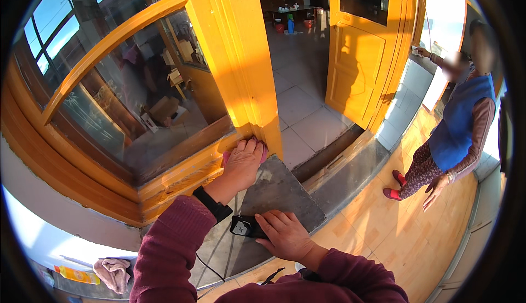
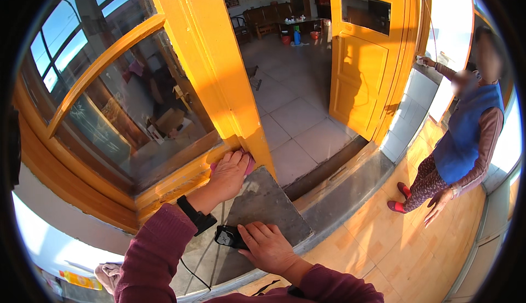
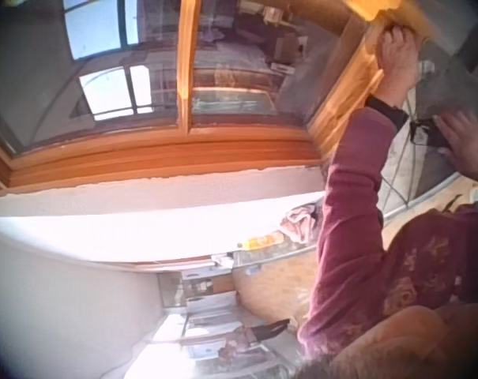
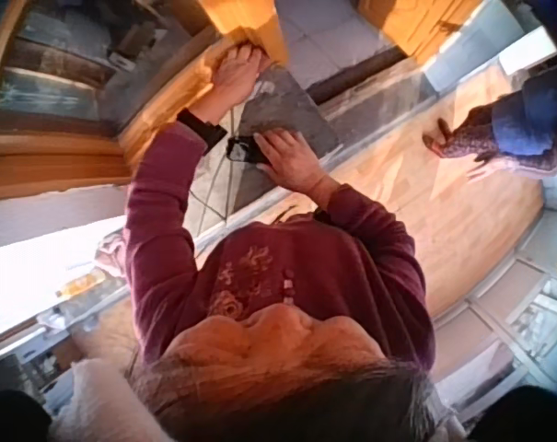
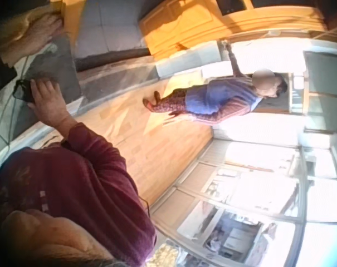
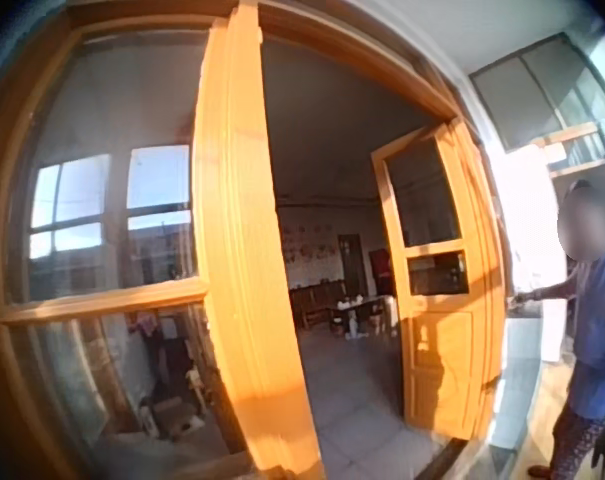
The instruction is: The person cleans a balcony ledge and window frame using a pink cloth and a steel wool pad. They move a plastic bag and a phone aside, wipe the ledge and frame, then return the items to their original positions.
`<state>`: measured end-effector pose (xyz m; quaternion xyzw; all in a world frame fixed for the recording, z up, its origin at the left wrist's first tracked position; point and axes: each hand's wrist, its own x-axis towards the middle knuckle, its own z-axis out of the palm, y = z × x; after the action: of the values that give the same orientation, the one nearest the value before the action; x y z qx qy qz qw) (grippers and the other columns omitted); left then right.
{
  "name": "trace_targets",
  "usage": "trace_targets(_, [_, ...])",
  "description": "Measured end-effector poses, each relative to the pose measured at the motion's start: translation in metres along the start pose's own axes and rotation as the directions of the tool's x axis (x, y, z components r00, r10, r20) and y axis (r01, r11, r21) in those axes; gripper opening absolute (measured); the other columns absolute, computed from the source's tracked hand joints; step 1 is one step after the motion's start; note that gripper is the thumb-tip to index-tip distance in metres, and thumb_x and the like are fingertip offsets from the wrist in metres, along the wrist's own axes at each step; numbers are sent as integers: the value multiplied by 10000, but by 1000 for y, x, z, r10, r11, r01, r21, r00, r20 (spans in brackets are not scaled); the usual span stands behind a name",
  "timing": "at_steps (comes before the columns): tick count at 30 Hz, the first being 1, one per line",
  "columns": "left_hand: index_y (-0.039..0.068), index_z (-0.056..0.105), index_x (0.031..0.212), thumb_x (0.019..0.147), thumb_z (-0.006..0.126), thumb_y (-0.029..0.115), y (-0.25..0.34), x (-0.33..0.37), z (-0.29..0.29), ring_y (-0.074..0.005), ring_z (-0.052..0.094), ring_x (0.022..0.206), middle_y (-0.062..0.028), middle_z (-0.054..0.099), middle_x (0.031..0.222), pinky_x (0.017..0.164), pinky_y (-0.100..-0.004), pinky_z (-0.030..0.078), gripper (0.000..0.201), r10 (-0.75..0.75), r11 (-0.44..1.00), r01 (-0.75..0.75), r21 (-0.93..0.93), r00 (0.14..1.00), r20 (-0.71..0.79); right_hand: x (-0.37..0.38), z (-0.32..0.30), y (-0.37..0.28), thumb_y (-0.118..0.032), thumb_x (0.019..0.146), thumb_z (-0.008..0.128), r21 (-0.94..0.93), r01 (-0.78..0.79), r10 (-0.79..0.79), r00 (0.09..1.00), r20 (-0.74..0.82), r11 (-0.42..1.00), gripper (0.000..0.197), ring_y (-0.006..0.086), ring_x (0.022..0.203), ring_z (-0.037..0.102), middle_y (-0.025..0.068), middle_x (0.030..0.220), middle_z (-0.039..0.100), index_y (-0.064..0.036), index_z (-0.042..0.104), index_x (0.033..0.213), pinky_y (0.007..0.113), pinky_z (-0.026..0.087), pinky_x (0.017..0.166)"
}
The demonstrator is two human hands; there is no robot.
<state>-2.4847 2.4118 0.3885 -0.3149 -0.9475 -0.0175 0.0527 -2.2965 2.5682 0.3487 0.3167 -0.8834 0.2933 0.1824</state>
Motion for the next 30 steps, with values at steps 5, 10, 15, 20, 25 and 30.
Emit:
trace_targets(5, [57,512,1355,817,688,117,-3,2,-15,-336,477,1283,-151,519,1338,1084,-437,411,569,67,998,-67,10,997,29,-3,2,4,-314,852,734,15,8,-8,1000,-1,1000,640,306,1167,559,146,1222,597,11,546,1370,423,434,946])
trace_targets(10, [97,497,1405,857,691,154,-22,-49,-24,-339,461,1308,-127,504,1389,1082,-462,396,585,-131,991,128,40,987,96,-8,1,7,-307,851,741,30,1,-1,1000,5,1000,642,324,1152,557,161,1212,592,20,539,1364,439,432,952])
trace_targets(15, [87,505,1405,856,697,176,-56,-142,-25,-347,466,1318,-130,509,1390,1092,-472,395,588,-354,931,352,99,935,-6,-8,-2,5,-293,847,746,23,12,-12,1000,4,1000,637,334,1173,537,167,1225,579,20,536,1361,454,418,966])
trace_targets(20, [65,475,1446,858,698,168,-94,-226,-31,-367,456,1331,-140,484,1447,1122,-464,384,637,-561,821,561,105,827,-38,-6,-17,22,-266,843,752,2,-1,1,997,75,1000,645,353,1191,526,170,1254,564,14,519,1374,478,413,987])
trace_targets(25, [50,500,1403,850,671,139,-103,-242,-19,-387,480,1280,-149,507,1389,1063,-478,423,586,-638,752,647,128,762,-110,-5,-30,52,-242,855,744,-28,-22,24,998,61,999,608,344,1198,527,167,1258,570,9,530,1367,482,413,993])
trace_targets(30, [49,565,1299,834,661,128,-65,-208,-12,-404,520,1202,-138,549,1299,981,-500,465,481,-582,794,600,97,796,-163,-2,-26,45,-299,895,703,-103,9,-1,997,82,995,609,349,1202,532,170,1266,577,5,511,1387,475,409,1000])
